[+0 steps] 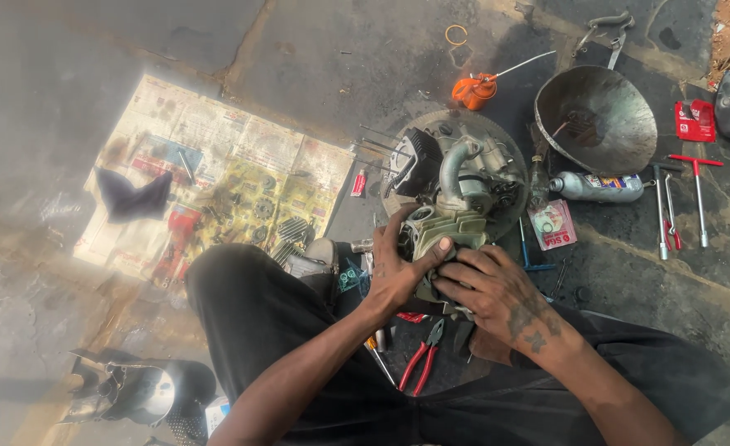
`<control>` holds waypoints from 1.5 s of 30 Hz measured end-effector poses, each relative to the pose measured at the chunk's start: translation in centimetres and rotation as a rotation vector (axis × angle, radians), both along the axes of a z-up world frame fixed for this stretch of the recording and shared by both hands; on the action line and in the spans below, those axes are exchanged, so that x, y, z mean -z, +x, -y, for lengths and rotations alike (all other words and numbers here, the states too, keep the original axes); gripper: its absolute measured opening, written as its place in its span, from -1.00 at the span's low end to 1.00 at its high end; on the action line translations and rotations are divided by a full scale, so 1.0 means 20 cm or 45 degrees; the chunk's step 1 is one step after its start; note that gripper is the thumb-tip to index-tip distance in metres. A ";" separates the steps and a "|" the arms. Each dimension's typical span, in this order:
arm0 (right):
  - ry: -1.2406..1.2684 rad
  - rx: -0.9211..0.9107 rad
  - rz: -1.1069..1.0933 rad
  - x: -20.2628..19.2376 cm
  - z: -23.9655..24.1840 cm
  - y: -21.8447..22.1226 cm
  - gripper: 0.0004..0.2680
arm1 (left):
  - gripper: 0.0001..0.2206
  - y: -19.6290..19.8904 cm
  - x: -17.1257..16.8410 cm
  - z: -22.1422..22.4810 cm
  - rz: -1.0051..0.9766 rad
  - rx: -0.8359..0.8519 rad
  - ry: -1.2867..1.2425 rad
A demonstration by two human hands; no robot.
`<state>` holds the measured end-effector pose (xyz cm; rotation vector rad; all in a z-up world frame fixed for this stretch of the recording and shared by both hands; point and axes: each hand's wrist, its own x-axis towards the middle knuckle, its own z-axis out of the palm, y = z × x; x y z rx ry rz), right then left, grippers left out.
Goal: The person sits on the ground rebuilding a motorcycle engine top end. They lift the cylinder with the piston, fit the piston into the cylinder bore, align it over the engine cases, then work on the cylinder head and use pliers on a fitting near the head.
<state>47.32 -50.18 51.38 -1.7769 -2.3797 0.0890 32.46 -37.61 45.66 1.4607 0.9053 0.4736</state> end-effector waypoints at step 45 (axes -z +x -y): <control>-0.170 0.674 -1.867 -0.13 -0.04 0.39 -0.56 | -0.24 -0.09 0.20 0.05 0.972 0.347 -1.204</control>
